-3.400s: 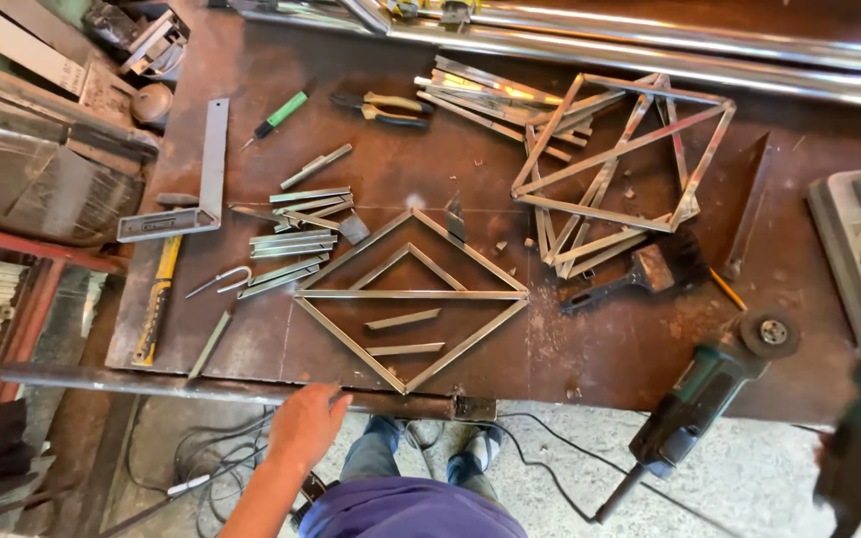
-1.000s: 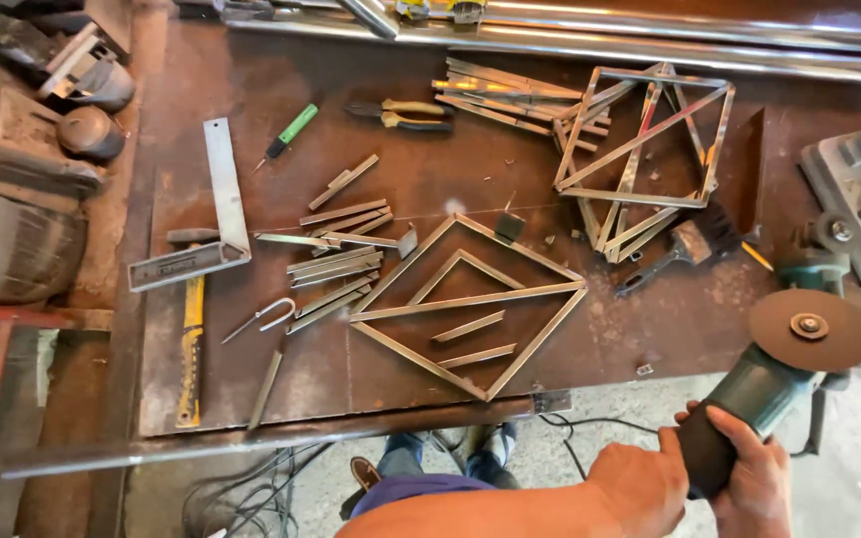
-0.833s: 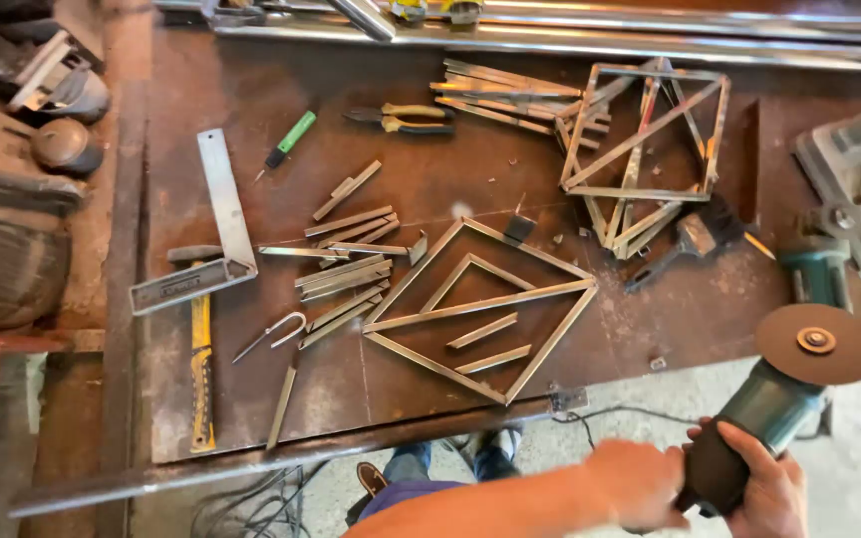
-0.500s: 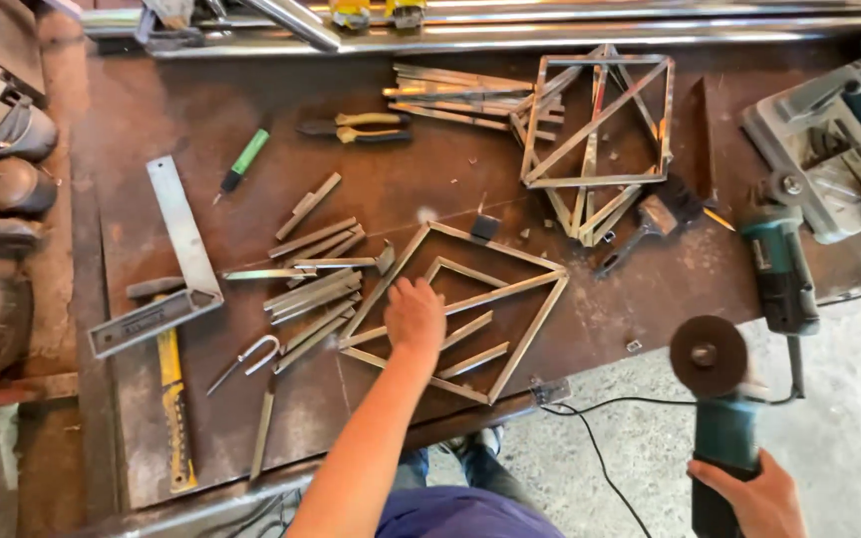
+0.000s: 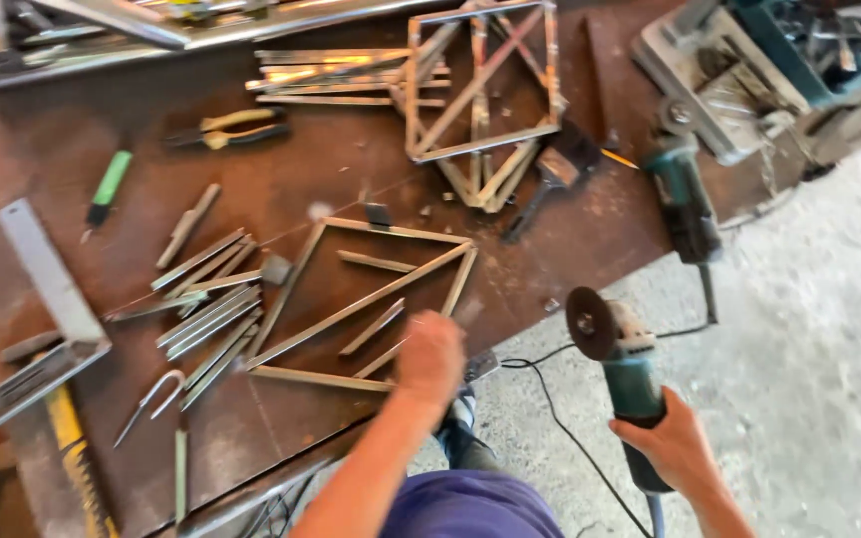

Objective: Fabricating and finishing metal frames using an angle grinder and manual assembly.

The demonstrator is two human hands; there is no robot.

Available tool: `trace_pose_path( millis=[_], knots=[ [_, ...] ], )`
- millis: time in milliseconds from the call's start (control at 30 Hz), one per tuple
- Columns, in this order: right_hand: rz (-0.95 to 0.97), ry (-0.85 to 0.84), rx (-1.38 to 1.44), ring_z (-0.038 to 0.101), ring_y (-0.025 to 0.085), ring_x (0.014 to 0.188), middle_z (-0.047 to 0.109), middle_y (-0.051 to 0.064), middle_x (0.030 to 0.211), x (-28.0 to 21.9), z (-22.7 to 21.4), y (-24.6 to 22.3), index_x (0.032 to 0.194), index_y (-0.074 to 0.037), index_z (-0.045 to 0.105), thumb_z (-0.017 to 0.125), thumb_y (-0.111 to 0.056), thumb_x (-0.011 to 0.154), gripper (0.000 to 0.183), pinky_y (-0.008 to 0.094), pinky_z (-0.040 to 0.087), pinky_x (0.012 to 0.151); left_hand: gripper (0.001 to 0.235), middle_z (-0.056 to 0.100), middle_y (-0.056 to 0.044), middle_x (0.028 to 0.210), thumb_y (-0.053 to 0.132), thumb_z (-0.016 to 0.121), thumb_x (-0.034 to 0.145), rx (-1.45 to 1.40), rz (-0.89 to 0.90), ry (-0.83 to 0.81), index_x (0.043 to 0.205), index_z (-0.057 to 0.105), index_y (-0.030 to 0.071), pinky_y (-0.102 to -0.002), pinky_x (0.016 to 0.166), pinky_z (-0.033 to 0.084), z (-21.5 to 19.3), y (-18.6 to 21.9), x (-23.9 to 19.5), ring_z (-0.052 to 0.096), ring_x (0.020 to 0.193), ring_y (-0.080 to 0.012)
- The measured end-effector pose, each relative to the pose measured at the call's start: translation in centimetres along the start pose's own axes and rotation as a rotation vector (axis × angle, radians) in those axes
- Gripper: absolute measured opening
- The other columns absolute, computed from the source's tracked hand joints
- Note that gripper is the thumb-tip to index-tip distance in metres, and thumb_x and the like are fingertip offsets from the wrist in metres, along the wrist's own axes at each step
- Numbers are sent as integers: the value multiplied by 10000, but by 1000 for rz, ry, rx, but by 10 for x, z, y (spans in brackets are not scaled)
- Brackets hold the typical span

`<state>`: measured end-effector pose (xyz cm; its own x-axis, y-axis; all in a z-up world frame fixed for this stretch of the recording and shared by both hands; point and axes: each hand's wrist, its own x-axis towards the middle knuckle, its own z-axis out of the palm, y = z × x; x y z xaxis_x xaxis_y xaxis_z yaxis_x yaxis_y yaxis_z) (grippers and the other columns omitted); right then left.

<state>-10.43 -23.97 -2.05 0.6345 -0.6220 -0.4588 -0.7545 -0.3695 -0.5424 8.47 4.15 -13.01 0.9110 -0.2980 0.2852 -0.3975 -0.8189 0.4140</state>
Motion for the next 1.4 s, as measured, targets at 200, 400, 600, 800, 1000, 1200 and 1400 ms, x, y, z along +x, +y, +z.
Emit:
trace_pose_path(
  millis=[200, 400, 600, 800, 1000, 1200, 1400],
  knots=[
    [63, 9, 5, 643, 277, 615, 702, 171, 755, -8, 0, 10, 1012, 25, 667, 855, -82, 641, 429, 376, 532, 613, 94, 623, -170, 910, 91, 583, 856, -153, 18, -324, 861, 670, 56, -473, 658, 561, 57, 82, -23, 630, 790, -361],
    [106, -21, -143, 685, 257, 633, 721, 131, 769, -12, -1, 17, 1006, -28, 681, 871, -209, 619, 468, 363, 553, 638, 201, 696, -175, 822, 232, 647, 936, -183, -154, -427, 868, 653, 43, -493, 646, 569, 53, 75, -32, 692, 680, -383],
    [141, -147, -183, 734, 243, 692, 752, 124, 874, -6, 8, -8, 1189, -72, 638, 868, -192, 667, 583, 358, 578, 652, 130, 653, -86, 855, 189, 739, 849, -132, -162, -153, 880, 659, 91, -406, 668, 536, 9, 45, -11, 639, 762, -280],
    [-26, -142, -235, 710, 239, 670, 746, 121, 849, 21, 27, -49, 1203, -61, 618, 845, -264, 632, 646, 358, 569, 620, 83, 652, -107, 878, 150, 723, 855, -37, -225, -102, 846, 698, 72, -420, 659, 560, 25, 19, 41, 640, 809, -296],
    [44, -165, -337, 678, 366, 1196, 751, 185, 1134, 56, 37, -103, 1303, -151, 630, 882, -447, 581, 820, 496, 549, 978, 139, 626, -112, 824, 203, 725, 829, 42, -152, -78, 792, 687, 75, -447, 685, 595, 92, -1, 85, 675, 855, -331],
    [6, -213, -350, 677, 366, 1181, 738, 193, 1150, 90, 49, -128, 1295, -143, 631, 846, -451, 608, 782, 504, 552, 939, 141, 590, -128, 744, 92, 632, 830, -1, -178, -23, 706, 686, 54, -449, 644, 572, 89, 5, 87, 655, 761, -344],
    [14, -231, -429, 689, 348, 1175, 738, 184, 1156, 93, 60, -150, 1351, -153, 586, 841, -457, 610, 840, 492, 567, 935, 126, 572, -130, 736, 62, 616, 796, -2, -169, 46, 687, 679, 60, -444, 639, 557, 89, 11, 91, 641, 748, -339]
  ],
)
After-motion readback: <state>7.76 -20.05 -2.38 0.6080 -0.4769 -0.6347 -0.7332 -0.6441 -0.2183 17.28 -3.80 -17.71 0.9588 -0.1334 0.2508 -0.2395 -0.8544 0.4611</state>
